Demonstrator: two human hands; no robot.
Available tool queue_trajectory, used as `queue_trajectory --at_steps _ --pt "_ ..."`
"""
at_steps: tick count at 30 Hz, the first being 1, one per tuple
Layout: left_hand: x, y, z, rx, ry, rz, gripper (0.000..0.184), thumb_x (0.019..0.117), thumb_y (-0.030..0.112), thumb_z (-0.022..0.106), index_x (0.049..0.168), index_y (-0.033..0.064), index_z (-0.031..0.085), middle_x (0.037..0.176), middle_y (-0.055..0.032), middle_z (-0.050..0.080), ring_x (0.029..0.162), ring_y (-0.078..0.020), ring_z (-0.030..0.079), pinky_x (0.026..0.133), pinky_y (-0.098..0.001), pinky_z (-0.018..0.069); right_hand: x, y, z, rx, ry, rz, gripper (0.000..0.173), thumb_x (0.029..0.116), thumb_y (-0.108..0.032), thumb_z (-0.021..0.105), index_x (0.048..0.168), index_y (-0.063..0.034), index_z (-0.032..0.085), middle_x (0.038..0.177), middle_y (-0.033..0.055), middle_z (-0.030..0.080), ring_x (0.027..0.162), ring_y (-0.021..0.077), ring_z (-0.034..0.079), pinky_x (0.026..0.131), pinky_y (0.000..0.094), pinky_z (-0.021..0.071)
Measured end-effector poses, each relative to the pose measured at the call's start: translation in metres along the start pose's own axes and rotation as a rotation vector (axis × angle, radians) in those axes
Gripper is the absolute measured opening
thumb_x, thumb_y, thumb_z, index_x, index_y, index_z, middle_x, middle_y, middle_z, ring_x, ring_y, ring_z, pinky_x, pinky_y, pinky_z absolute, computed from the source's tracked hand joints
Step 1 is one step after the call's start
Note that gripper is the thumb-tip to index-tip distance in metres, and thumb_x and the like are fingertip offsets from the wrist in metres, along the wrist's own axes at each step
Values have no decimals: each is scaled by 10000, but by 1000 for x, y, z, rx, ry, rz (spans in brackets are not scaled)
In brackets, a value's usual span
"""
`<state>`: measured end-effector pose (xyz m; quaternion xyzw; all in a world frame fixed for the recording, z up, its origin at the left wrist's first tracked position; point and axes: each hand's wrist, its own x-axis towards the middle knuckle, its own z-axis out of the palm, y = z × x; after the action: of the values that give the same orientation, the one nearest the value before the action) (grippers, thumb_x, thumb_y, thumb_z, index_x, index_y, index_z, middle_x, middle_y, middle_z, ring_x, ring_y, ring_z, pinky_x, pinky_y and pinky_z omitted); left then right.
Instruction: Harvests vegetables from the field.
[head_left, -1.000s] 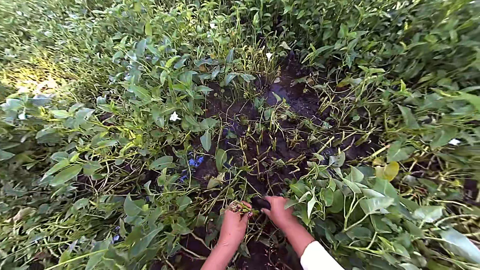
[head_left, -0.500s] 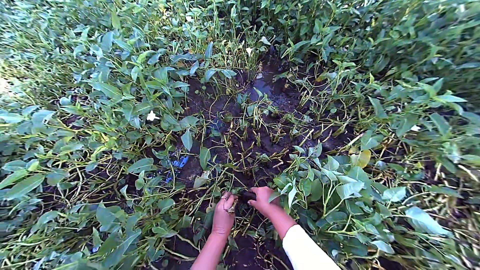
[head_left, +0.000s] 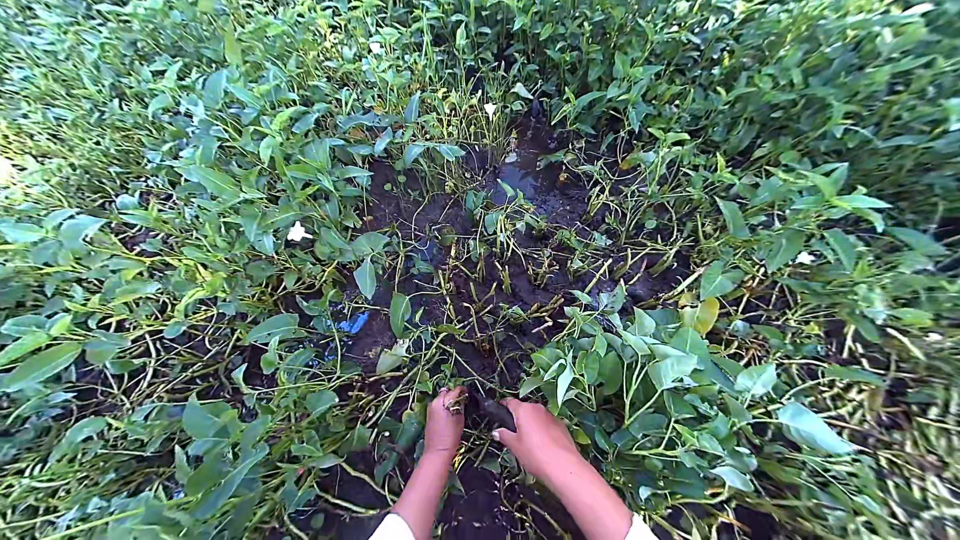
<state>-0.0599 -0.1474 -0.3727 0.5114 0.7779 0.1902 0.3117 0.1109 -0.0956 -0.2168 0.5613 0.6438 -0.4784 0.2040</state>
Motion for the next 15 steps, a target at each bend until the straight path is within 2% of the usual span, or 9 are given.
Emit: queue_trajectory --at_steps 4,6,8,10,11,13,15 --pt "12 14 1 155 -107 -8 296 1006 63 527 1240 48 708 1168 -228 703 1143 -359 674 1040 -493 505 -67 23 -26 101 67 -18 539 999 -468 623 1466 -204 567 1251 105 701 1174 291 662 1026 548 504" --pt "18 24 -3 198 -169 -42 305 1010 66 516 1258 62 693 1163 -219 705 1142 -366 675 1022 -519 515 -100 44 -31 189 146 -74 533 974 -481 640 1434 -214 604 1198 73 723 1104 249 690 979 530 538" --pt "21 28 -13 132 -183 -89 313 1006 120 571 1296 66 674 1197 -189 711 1157 -340 675 1037 -522 509 -129 61 -28 274 201 -143 524 966 -436 664 1421 -179 621 1187 75 735 1064 236 709 946 522 558" --pt "11 29 -24 -2 -154 -135 521 957 121 666 1447 10 525 1267 -207 676 1196 -338 655 1075 -517 487 -152 70 -23 310 205 -171 510 974 -394 681 1406 -127 633 1168 104 743 1041 253 720 932 529 559" --pt "-1 30 -27 -70 -87 -144 593 937 115 695 1476 -4 478 1265 -209 674 1175 -327 666 1060 -506 504 -160 72 -20 301 186 -165 504 977 -397 679 1399 -124 638 1160 110 746 1040 263 721 932 540 556" --pt "-38 34 -27 -135 110 -104 577 921 131 719 1415 -43 478 1174 -198 695 1060 -302 709 953 -481 576 -168 74 -12 267 127 -138 500 985 -420 665 1393 -131 643 1155 119 747 1055 286 718 944 563 549" --pt "-73 37 -24 -56 200 32 460 910 165 731 1247 -98 564 1117 -228 684 1063 -363 681 943 -518 557 -168 72 -2 238 65 -127 508 996 -445 640 1394 -128 644 1159 141 743 1077 319 711 958 593 535"
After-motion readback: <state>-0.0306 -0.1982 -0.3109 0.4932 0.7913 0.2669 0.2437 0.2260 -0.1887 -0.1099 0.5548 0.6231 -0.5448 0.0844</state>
